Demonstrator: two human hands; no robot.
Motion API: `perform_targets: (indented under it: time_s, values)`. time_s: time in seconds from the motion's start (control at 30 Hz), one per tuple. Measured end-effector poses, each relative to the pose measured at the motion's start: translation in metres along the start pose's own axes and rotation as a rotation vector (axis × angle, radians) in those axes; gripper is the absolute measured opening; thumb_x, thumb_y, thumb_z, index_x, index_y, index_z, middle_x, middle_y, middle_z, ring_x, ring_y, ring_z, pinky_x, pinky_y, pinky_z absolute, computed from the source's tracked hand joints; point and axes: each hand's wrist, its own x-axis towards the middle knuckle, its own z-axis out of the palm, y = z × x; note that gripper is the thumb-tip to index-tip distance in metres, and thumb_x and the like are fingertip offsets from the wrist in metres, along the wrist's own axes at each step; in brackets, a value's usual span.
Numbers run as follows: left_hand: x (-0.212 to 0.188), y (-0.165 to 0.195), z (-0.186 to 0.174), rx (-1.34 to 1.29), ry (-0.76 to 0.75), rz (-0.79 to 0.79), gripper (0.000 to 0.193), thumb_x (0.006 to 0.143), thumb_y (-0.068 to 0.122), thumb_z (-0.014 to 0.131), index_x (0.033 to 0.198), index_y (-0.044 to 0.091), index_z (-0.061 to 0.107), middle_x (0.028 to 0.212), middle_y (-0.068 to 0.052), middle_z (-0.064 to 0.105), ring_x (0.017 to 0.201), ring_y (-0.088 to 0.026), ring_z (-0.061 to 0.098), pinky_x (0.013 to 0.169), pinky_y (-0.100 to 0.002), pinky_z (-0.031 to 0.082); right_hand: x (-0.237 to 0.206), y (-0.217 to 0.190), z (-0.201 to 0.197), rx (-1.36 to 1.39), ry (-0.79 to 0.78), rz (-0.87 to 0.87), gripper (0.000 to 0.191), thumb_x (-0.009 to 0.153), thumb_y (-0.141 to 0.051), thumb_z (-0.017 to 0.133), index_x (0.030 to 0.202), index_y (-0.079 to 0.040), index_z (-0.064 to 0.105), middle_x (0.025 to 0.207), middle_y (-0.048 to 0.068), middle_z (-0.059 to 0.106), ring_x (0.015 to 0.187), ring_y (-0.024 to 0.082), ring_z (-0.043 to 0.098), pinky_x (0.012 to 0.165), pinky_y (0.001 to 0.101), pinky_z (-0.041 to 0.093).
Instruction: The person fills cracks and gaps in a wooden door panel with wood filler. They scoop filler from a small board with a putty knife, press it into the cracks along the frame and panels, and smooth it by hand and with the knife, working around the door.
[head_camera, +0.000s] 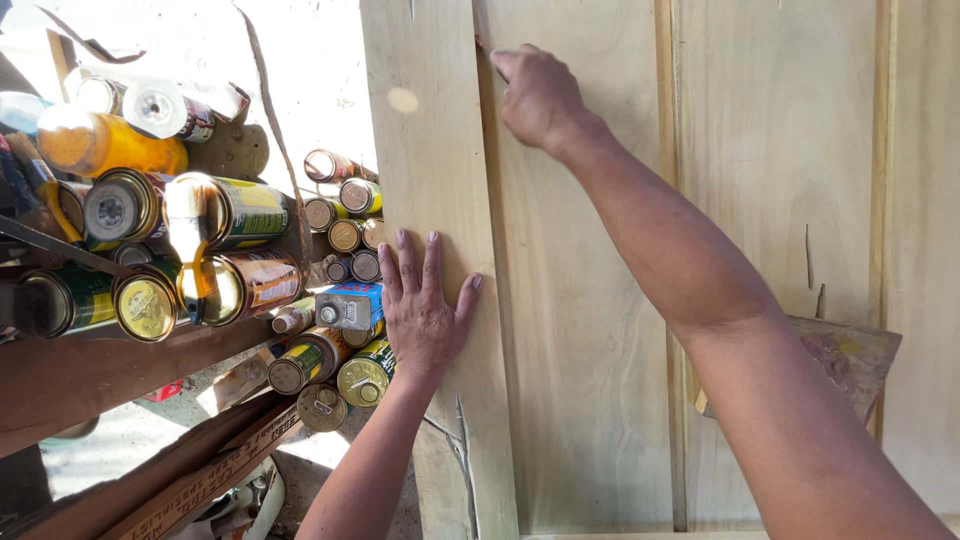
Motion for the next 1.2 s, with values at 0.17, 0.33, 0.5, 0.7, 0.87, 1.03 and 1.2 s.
perform_targets:
  time_s: [0.17, 0.33, 0.5, 0.7, 0.87, 1.03, 1.2]
  values:
    - [0.0, 0.0, 0.001, -0.004, 0.012, 0.007, 0.077, 0.095, 0.06, 0.061, 0.157, 0.016, 0.043, 0.166, -0.022, 0.027, 0.154, -0.048, 0.02, 0.118, -0.059, 0.03, 0.005, 0.0, -0.018, -0.089, -0.135, 0.044, 0.045, 0.092, -0.004, 0.06, 0.137, -0.008, 0.06, 0.117, 0.024, 0.063, 0.097, 0.039, 0.069, 0.089, 0.0468, 0.054]
    - [-0.003, -0.002, 0.004, -0.004, 0.019, 0.011, 0.078, 0.095, 0.059, 0.061, 0.156, 0.015, 0.043, 0.166, -0.022, 0.027, 0.154, -0.049, 0.019, 0.119, -0.059, 0.029, 0.006, 0.021, -0.013, 0.161, -0.032, -0.175, 0.034, 0.086, -0.006, 0.075, 0.12, -0.005, 0.075, 0.11, 0.02, 0.07, 0.097, 0.029, 0.071, 0.091, 0.0402, 0.056]
    - [-0.003, 0.0, 0.005, -0.001, 0.018, -0.005, 0.078, 0.095, 0.059, 0.061, 0.157, 0.015, 0.043, 0.167, -0.022, 0.027, 0.154, -0.048, 0.02, 0.118, -0.059, 0.03, 0.024, 0.036, -0.001, 0.582, -0.022, 0.065, 0.033, 0.087, -0.011, 0.074, 0.12, -0.007, 0.073, 0.112, 0.008, 0.076, 0.099, 0.017, 0.075, 0.09, 0.0289, 0.059]
    - [0.003, 0.008, 0.001, 0.016, 0.017, 0.002, 0.079, 0.095, 0.06, 0.06, 0.157, 0.014, 0.042, 0.166, -0.023, 0.027, 0.153, -0.049, 0.021, 0.117, -0.06, 0.031, 0.039, 0.032, -0.016, 0.291, -0.091, 0.069, 0.024, 0.091, -0.008, 0.068, 0.11, 0.005, 0.073, 0.099, 0.023, 0.073, 0.094, 0.03, 0.07, 0.085, 0.0386, 0.056]
    - [0.002, 0.008, -0.002, 0.007, 0.013, 0.011, 0.079, 0.094, 0.06, 0.061, 0.156, 0.015, 0.043, 0.166, -0.022, 0.028, 0.153, -0.049, 0.021, 0.117, -0.059, 0.031, 0.046, 0.034, -0.018, 0.409, -0.026, -0.068, 0.026, 0.083, -0.008, 0.068, 0.107, -0.005, 0.077, 0.095, 0.015, 0.075, 0.085, 0.022, 0.072, 0.083, 0.0351, 0.057]
    - [0.002, 0.008, -0.004, -0.002, 0.039, 0.003, 0.078, 0.095, 0.059, 0.062, 0.156, 0.015, 0.043, 0.167, -0.022, 0.028, 0.154, -0.048, 0.021, 0.118, -0.058, 0.032, 0.061, 0.039, -0.012, 0.454, 0.119, 0.011, 0.028, 0.085, -0.014, 0.07, 0.113, -0.009, 0.075, 0.103, 0.01, 0.077, 0.089, 0.017, 0.074, 0.079, 0.0332, 0.057]
    - [0.003, 0.008, -0.006, 0.003, 0.018, -0.008, 0.078, 0.094, 0.059, 0.062, 0.156, 0.014, 0.043, 0.165, -0.024, 0.028, 0.152, -0.049, 0.021, 0.116, -0.059, 0.031, 0.067, 0.042, -0.012, 0.369, -0.03, -0.022, 0.033, 0.084, -0.01, 0.068, 0.115, -0.006, 0.076, 0.105, 0.013, 0.078, 0.095, 0.021, 0.075, 0.087, 0.0333, 0.057]
